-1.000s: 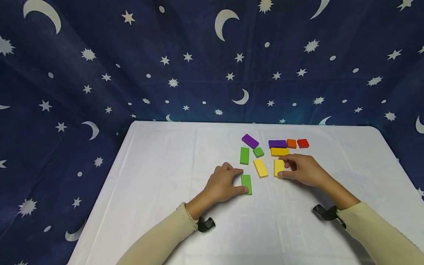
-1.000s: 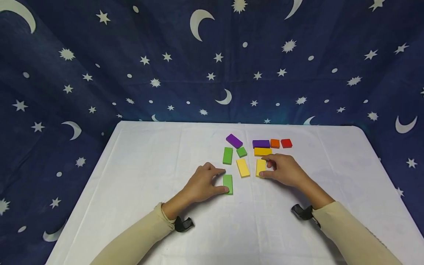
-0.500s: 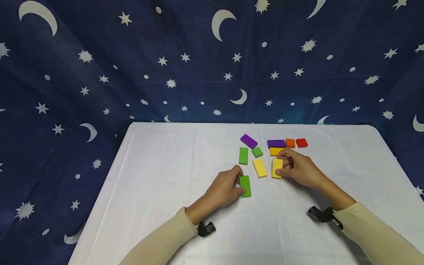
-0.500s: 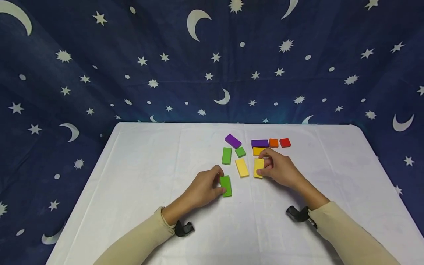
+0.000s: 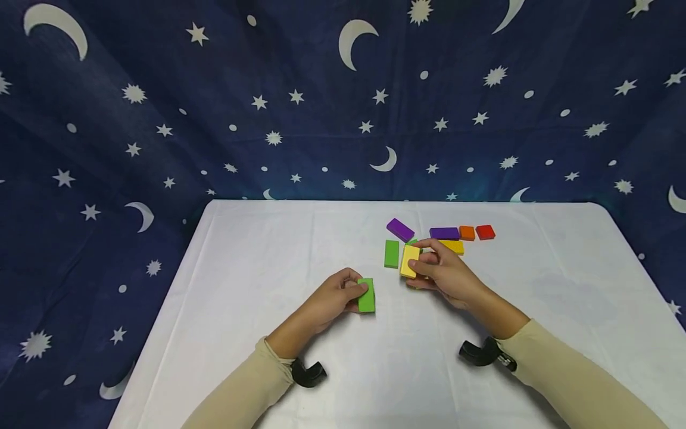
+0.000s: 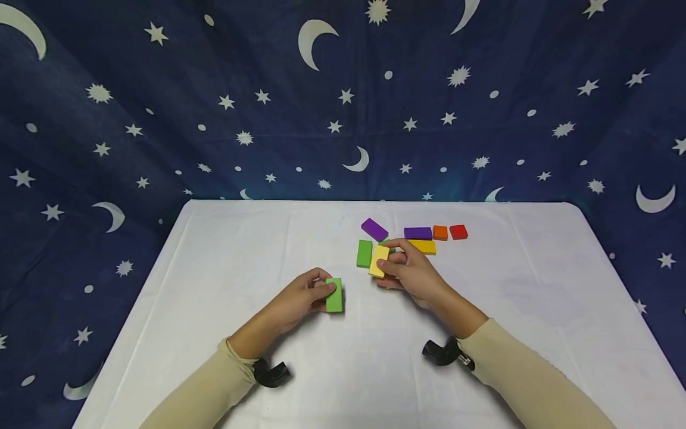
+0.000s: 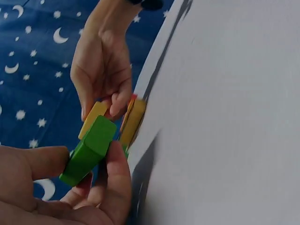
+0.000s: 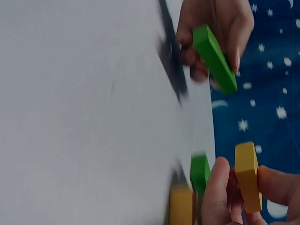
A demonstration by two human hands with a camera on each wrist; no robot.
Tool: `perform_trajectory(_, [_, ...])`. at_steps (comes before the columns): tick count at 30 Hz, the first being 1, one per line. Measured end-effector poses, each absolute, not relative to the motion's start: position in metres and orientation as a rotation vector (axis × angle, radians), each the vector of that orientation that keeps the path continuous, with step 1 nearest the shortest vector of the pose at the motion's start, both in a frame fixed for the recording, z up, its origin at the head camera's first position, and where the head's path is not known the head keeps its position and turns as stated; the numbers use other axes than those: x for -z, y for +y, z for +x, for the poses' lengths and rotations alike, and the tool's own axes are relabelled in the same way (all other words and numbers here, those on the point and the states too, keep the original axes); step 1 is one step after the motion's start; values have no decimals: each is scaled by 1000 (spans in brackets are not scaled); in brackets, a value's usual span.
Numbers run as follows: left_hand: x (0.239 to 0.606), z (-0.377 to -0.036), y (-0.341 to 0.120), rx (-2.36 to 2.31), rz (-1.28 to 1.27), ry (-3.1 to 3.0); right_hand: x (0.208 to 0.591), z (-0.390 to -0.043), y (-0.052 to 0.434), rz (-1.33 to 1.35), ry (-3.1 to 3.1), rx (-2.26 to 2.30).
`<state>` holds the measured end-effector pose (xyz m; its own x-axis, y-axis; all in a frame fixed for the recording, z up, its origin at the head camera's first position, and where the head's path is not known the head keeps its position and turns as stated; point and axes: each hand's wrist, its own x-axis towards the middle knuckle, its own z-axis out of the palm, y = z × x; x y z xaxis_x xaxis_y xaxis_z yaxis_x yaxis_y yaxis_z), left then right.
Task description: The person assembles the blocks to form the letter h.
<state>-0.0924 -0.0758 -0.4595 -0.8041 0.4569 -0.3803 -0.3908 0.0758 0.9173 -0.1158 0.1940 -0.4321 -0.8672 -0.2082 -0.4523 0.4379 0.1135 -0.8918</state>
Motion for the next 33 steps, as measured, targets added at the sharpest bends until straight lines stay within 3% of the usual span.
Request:
perform_trajectory(9, [460,-112,-114,-1669,35,1836,435,-124,143,182,1835,1892])
perform_trajectory(23, [469,-125,-134,-1765,2,1524,449,-144,94,205,1858,1927])
perform_trajectory(33, [462,-119,-128,-1544,64,2093,456,-146,83,228,2077,1790])
